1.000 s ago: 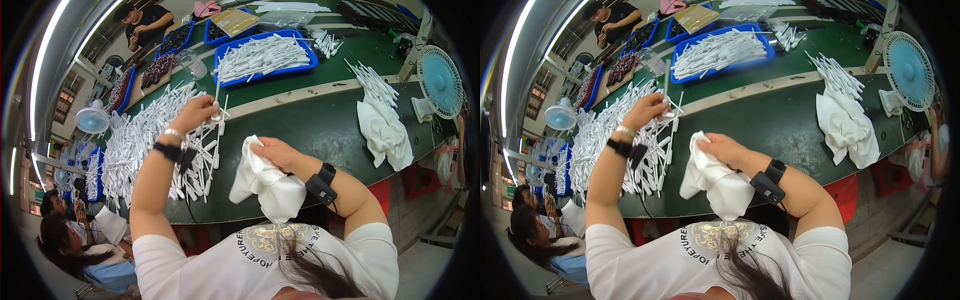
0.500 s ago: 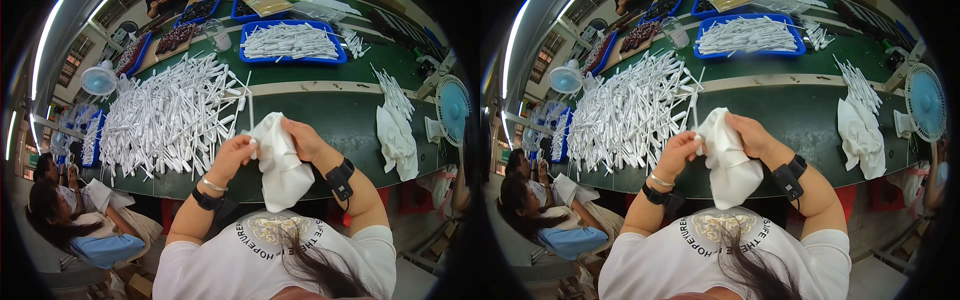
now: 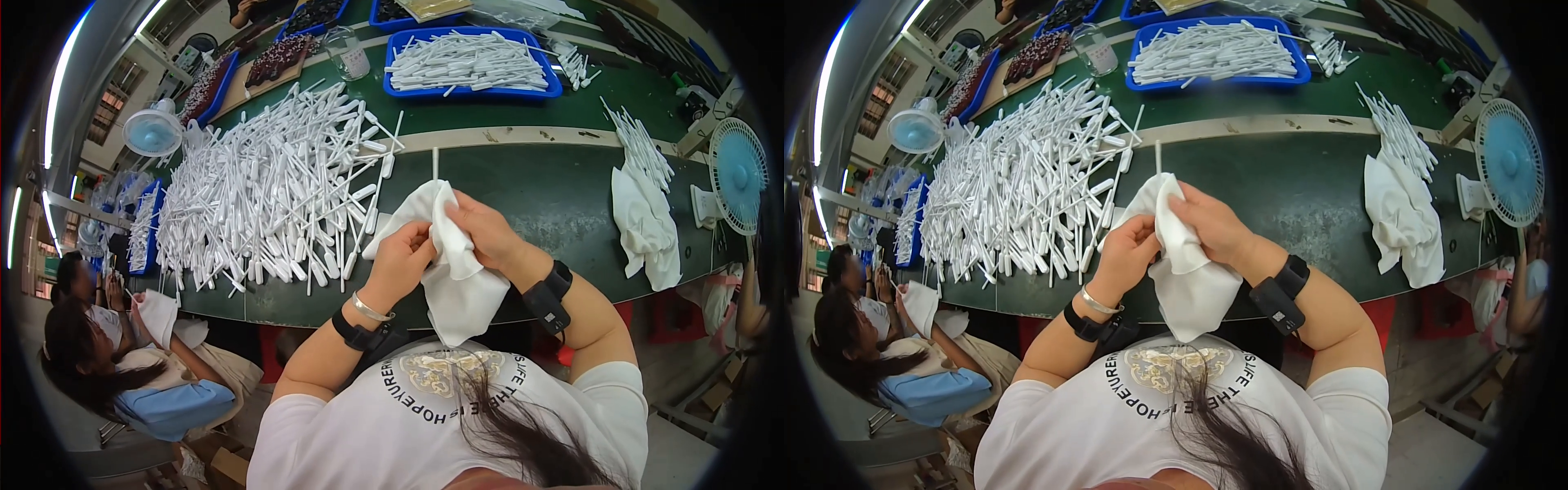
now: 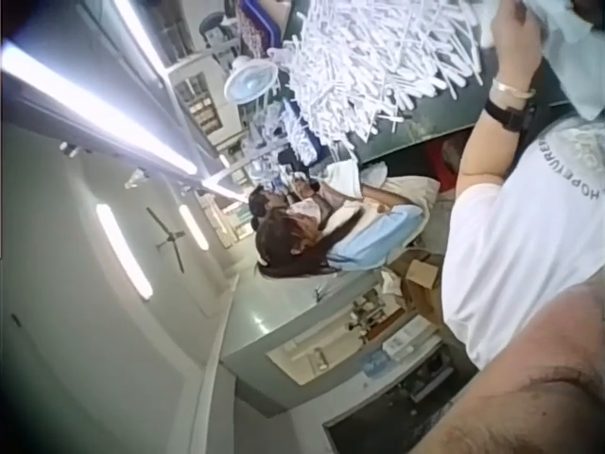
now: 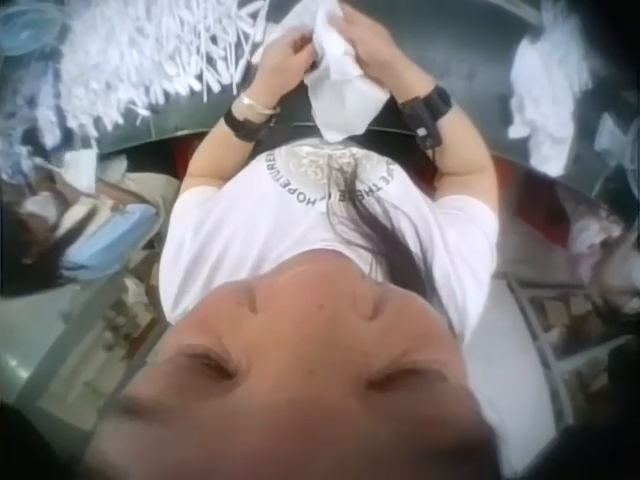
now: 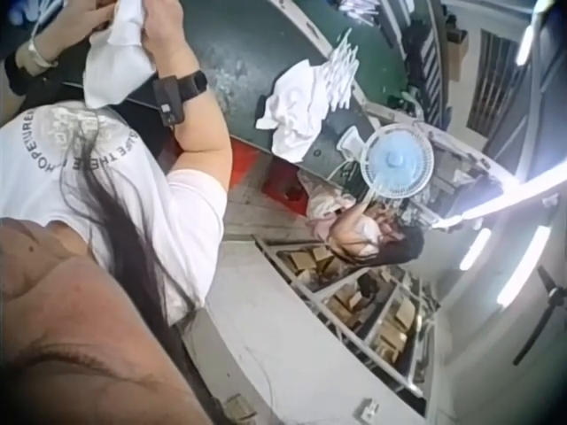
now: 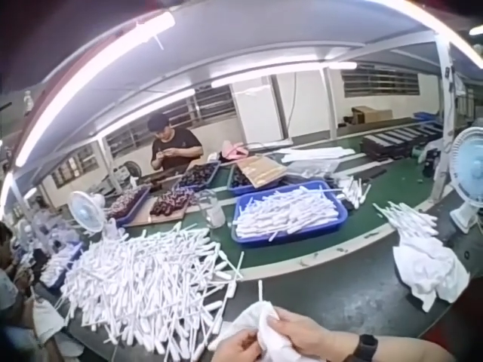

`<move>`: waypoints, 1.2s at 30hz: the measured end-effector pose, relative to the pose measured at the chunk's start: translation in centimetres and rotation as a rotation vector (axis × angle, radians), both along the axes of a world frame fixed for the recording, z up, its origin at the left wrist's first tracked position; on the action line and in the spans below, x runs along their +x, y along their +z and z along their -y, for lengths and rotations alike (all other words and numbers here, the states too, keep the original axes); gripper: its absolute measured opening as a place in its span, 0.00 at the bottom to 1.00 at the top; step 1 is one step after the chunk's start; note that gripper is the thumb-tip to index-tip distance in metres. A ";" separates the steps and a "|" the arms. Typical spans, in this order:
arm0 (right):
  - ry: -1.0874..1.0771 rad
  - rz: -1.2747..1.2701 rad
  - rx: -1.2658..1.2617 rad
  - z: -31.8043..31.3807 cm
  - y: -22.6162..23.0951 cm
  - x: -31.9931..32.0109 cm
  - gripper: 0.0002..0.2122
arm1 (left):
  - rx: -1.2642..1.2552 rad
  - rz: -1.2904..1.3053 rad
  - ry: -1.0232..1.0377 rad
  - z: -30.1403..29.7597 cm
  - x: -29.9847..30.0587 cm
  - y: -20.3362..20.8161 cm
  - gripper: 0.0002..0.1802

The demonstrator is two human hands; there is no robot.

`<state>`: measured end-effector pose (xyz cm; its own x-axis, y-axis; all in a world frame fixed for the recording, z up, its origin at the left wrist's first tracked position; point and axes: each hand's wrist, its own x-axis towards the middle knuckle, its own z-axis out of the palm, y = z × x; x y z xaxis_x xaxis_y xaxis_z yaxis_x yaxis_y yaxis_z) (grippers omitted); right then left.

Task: The person picks up a white plastic component from a pile, wipes it with a cloth, and places it into a blue tray. This process is repeated with several more components throughout the video.

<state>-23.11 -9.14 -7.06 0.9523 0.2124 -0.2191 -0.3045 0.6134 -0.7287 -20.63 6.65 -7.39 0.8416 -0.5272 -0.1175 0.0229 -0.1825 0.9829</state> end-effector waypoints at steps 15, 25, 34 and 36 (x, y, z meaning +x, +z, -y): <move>-0.212 0.069 0.095 0.8 1.1 -0.4 0.13 | -0.122 -0.367 -0.113 -0.4 -0.3 0.0 0.13; -0.201 0.230 0.161 2.9 1.5 -0.2 0.13 | -0.700 -0.979 -0.416 -1.7 0.0 -0.1 0.14; -0.074 0.092 -0.065 0.1 0.1 -0.4 0.12 | -0.185 0.202 -0.014 -0.9 -0.4 0.9 0.10; -0.018 0.127 -0.056 -1.5 -0.3 -1.0 0.12 | -0.269 0.056 0.027 -0.5 0.0 0.8 0.09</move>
<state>-24.06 -7.65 -7.32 0.9767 0.1860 -0.1073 -0.1968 0.5751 -0.7940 -20.59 7.16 -6.64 0.8572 -0.5100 0.0708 -0.0316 0.0851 0.9959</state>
